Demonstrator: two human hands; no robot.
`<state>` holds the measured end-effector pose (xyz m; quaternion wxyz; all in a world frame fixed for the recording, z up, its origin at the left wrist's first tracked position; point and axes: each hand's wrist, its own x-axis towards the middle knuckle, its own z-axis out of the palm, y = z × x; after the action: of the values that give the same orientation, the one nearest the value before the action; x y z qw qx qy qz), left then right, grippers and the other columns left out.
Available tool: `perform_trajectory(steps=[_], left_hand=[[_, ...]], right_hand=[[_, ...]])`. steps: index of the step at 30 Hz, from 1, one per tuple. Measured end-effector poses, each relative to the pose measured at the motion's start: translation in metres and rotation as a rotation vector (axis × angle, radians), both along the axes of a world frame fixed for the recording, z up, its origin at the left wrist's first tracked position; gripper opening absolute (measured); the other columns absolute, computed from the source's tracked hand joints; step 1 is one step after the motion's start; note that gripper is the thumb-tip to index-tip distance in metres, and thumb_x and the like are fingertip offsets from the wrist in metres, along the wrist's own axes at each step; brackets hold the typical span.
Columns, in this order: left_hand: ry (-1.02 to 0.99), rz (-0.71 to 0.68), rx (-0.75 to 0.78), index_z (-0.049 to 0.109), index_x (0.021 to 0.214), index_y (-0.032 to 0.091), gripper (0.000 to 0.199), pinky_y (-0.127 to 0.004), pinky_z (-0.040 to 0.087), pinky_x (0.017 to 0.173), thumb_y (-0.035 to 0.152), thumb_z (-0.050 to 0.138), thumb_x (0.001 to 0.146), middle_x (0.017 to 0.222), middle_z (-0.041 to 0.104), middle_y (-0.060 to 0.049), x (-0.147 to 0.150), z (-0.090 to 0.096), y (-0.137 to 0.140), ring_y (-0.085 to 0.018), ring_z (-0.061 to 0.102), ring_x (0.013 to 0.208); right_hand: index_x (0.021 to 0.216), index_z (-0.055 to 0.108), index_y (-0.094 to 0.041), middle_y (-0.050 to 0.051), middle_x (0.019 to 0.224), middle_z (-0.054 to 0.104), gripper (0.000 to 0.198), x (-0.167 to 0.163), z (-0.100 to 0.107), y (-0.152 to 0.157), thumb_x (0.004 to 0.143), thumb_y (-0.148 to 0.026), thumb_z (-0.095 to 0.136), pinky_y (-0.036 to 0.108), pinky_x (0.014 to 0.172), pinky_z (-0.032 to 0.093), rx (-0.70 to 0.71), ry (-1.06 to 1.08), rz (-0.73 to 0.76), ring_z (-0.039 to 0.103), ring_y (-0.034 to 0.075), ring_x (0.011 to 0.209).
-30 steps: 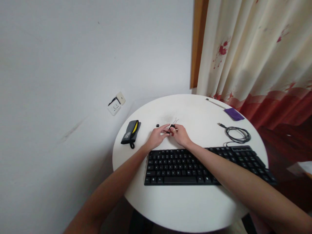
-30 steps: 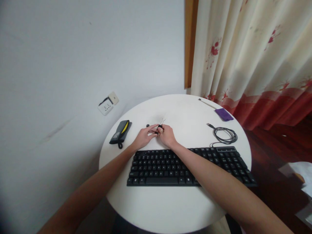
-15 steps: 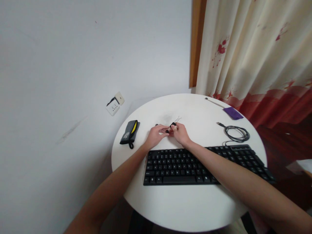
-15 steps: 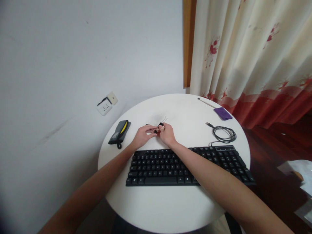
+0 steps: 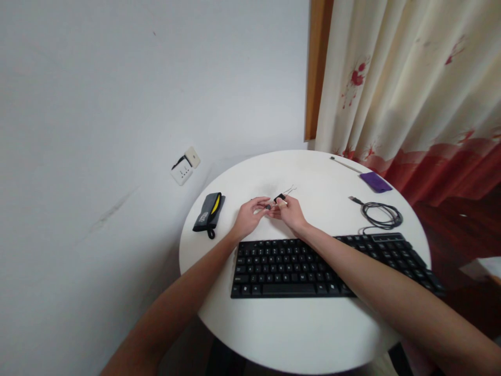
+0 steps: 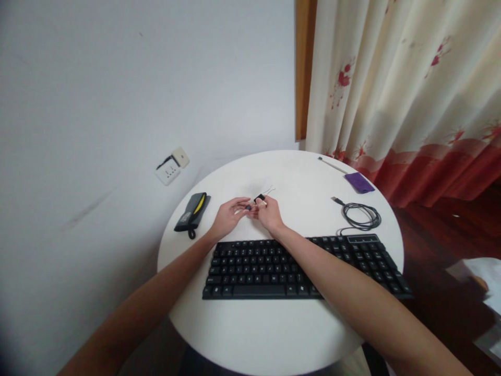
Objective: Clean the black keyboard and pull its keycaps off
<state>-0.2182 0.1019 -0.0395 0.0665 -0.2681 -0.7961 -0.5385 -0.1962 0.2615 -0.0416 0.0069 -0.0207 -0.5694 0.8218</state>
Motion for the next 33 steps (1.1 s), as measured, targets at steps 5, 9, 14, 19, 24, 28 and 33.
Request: perform_trajectory(steps=[5,9,14,19,24,28,33], left_hand=[[0.158,0.014,-0.138,0.066,0.114,0.017,0.031,-0.036,0.055,0.094,0.020,0.068,0.084,0.106,0.073,-0.007,0.006,0.007,0.002,-0.019,0.069,0.096],[0.276,-0.038,-0.261,0.067,0.110,0.020,0.023,-0.038,0.053,0.095,0.024,0.067,0.087,0.107,0.072,-0.007,0.006,0.010,-0.001,-0.020,0.067,0.100],[0.373,-0.108,-0.327,0.069,0.101,0.021,0.011,-0.038,0.050,0.096,0.023,0.062,0.091,0.106,0.070,-0.007,0.006,0.013,-0.001,-0.020,0.064,0.103],[0.363,0.053,-0.196,0.068,0.100,0.019,0.015,-0.031,0.051,0.080,0.021,0.069,0.086,0.094,0.067,-0.005,0.005,0.014,0.001,-0.017,0.062,0.086],[0.307,0.223,-0.307,0.074,0.104,0.020,0.020,-0.030,0.048,0.077,0.023,0.069,0.085,0.084,0.062,-0.003,-0.006,0.005,-0.010,-0.017,0.059,0.079],[0.186,0.226,-0.409,0.077,0.091,0.021,0.016,-0.031,0.048,0.074,0.031,0.076,0.079,0.080,0.064,-0.002,-0.012,-0.004,-0.014,-0.017,0.060,0.076],[0.119,0.242,-0.393,0.077,0.082,0.019,0.021,-0.031,0.049,0.074,0.036,0.083,0.071,0.080,0.065,-0.003,-0.013,-0.004,-0.013,-0.018,0.061,0.075]], right_hand=[[0.085,0.057,-0.018,0.001,0.071,0.067,0.015,0.000,-0.002,0.000,0.090,-0.032,0.054,0.031,0.063,0.060,0.099,0.057,-0.028,0.064,0.014,0.057],[0.080,0.058,-0.017,0.004,0.072,0.067,0.022,-0.001,-0.006,0.003,0.090,-0.036,0.052,0.030,0.062,0.059,0.264,0.136,-0.060,0.064,0.015,0.061],[0.075,0.058,-0.017,0.004,0.067,0.067,0.026,-0.003,-0.009,0.005,0.090,-0.037,0.049,0.029,0.061,0.057,0.360,0.154,-0.095,0.063,0.016,0.059],[0.076,0.057,-0.018,0.005,0.068,0.068,0.025,-0.004,-0.006,0.005,0.091,-0.036,0.049,0.028,0.059,0.055,0.360,0.095,-0.119,0.065,0.016,0.059],[0.079,0.056,-0.018,0.005,0.070,0.067,0.021,-0.001,0.000,0.005,0.091,-0.032,0.047,0.026,0.055,0.053,0.302,0.059,-0.146,0.066,0.016,0.060],[0.078,0.056,-0.018,0.005,0.068,0.067,0.021,0.001,0.002,0.005,0.091,-0.031,0.047,0.026,0.055,0.053,0.294,0.072,-0.142,0.065,0.016,0.059],[0.077,0.056,-0.018,0.006,0.069,0.068,0.022,0.001,0.003,0.006,0.091,-0.032,0.048,0.027,0.055,0.053,0.293,0.079,-0.141,0.065,0.016,0.059]])
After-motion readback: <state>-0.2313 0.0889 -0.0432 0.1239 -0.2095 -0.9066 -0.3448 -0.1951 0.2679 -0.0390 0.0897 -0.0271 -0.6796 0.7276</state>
